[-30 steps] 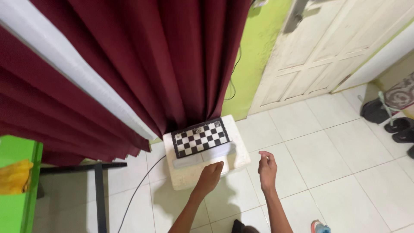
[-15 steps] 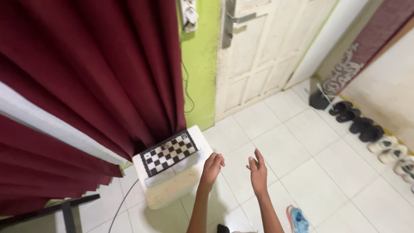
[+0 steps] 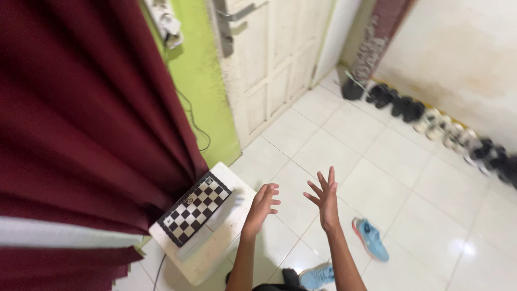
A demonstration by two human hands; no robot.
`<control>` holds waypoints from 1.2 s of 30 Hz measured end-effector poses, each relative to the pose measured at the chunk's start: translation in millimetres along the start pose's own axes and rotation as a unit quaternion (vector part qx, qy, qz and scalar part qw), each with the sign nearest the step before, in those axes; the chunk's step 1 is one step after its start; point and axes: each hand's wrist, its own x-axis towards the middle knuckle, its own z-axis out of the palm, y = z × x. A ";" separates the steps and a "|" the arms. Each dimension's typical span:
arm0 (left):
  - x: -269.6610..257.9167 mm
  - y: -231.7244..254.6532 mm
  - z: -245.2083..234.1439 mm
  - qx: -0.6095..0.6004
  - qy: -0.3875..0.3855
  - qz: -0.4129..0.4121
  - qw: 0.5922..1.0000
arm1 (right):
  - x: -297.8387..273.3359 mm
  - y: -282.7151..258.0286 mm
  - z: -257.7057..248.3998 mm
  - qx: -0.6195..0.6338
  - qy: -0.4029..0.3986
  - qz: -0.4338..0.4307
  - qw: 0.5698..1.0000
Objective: The person places a rolled paper onto a box, walks across the room to pick up a sneaker and a sandal from the floor, and lines them up next to other footwear along the wall.
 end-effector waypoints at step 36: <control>40.8 -29.9 116.9 0.196 -0.346 -0.030 0.917 | -131.7 8.5 -84.6 0.018 0.392 -0.013 0.920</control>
